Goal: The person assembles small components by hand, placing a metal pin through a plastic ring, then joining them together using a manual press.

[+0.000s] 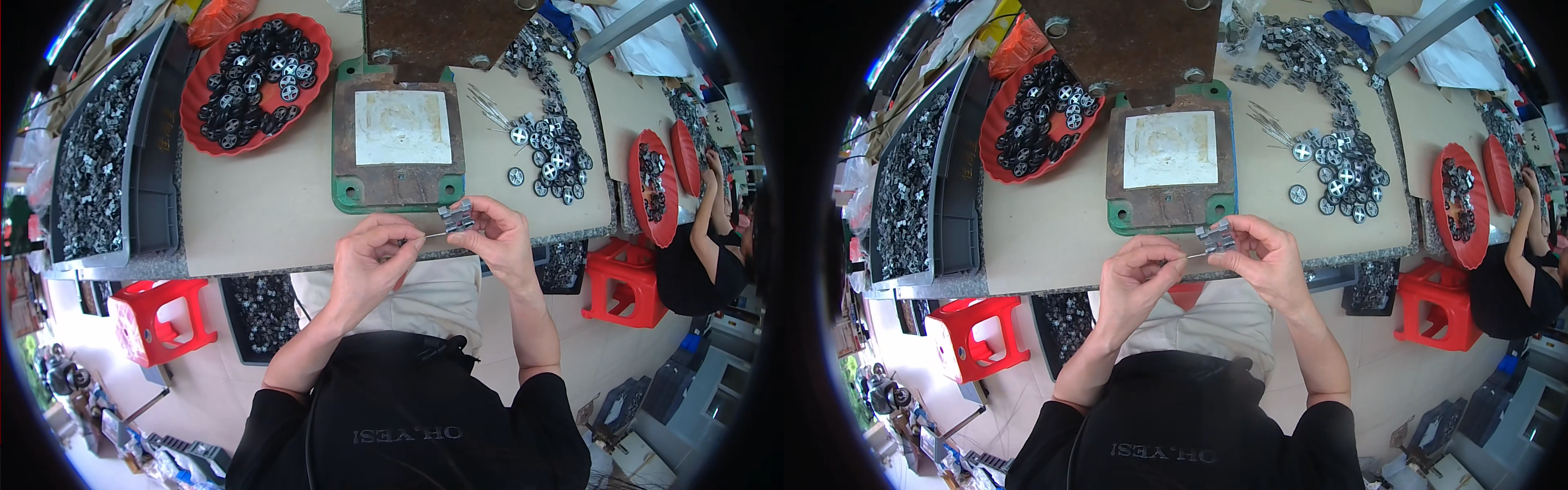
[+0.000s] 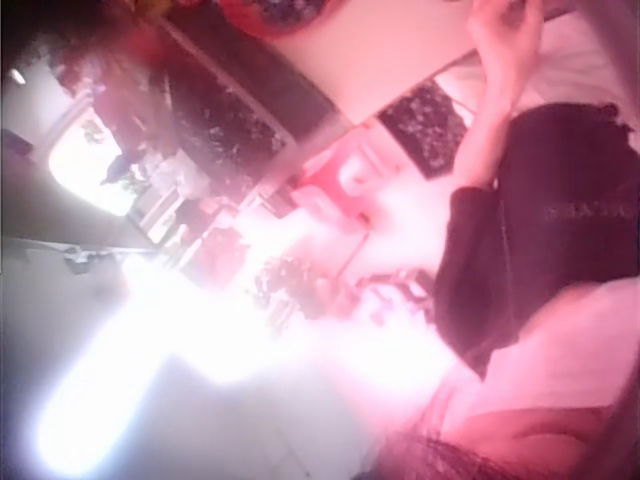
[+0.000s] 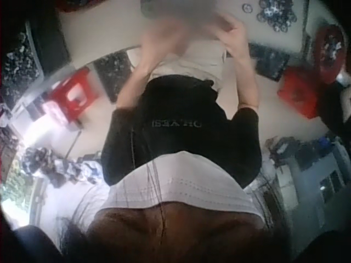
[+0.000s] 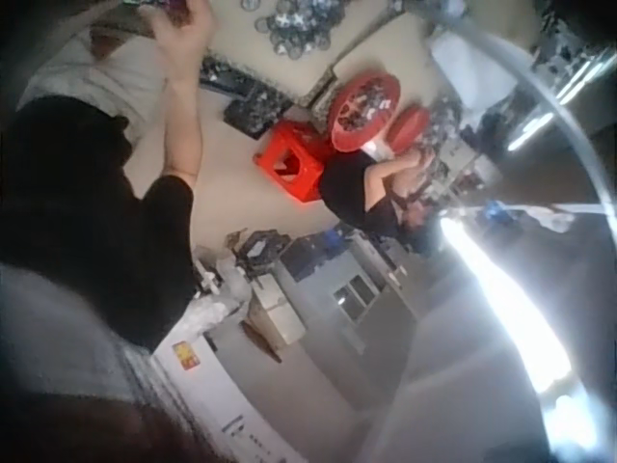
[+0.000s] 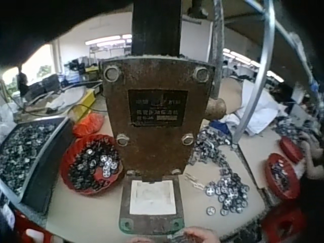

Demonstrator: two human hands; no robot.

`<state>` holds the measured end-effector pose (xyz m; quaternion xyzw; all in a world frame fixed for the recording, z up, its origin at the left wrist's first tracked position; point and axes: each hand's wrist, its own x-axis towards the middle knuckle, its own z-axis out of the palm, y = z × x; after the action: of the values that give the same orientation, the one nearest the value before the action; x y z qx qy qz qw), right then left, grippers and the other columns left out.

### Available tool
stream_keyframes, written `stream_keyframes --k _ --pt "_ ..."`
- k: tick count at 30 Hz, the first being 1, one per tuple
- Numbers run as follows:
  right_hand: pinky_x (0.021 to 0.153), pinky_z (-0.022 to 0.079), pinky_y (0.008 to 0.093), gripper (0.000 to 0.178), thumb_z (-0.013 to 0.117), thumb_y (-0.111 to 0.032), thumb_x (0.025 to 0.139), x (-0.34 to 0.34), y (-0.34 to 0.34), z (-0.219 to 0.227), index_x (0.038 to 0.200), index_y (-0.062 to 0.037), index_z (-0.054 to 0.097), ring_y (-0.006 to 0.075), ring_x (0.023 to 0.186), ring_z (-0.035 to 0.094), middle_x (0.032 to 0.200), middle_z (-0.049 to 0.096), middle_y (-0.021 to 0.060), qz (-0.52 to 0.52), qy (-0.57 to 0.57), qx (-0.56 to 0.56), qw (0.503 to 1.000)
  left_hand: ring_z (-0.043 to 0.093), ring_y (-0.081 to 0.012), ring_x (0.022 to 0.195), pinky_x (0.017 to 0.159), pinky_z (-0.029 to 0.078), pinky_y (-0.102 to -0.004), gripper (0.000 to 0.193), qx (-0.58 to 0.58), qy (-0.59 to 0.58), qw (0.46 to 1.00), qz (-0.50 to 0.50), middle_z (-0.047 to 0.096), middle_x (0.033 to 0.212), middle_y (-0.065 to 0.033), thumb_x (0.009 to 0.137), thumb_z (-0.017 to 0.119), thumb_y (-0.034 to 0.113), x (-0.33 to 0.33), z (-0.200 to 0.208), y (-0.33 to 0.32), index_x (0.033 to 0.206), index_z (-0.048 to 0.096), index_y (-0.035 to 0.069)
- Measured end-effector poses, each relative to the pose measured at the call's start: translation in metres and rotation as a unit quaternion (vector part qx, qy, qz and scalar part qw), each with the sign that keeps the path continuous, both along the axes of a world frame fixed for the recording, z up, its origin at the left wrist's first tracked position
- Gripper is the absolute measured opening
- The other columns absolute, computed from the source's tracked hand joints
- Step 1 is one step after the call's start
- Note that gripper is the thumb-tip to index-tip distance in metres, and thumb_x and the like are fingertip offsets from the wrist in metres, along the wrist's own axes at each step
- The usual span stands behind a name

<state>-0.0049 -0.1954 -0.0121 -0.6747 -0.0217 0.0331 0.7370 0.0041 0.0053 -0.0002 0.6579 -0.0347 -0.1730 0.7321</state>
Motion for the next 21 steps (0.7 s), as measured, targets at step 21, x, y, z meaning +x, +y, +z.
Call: stream_keyframes --k 21 --pt "0.064 0.048 0.0187 0.039 0.071 0.004 0.074 0.003 -0.004 -0.006 0.111 -0.0002 0.058 0.0073 0.08 0.058 0.098 0.062 0.0047 0.044 0.136 0.146 0.979 0.061 -0.0099 0.077 0.065 0.053 -0.0213 0.01 0.017 -0.047 0.999 0.017 0.061 0.095 -0.0071 0.081 0.064 -0.001 -0.003 -0.002 -0.003 0.09 0.068 -0.002"
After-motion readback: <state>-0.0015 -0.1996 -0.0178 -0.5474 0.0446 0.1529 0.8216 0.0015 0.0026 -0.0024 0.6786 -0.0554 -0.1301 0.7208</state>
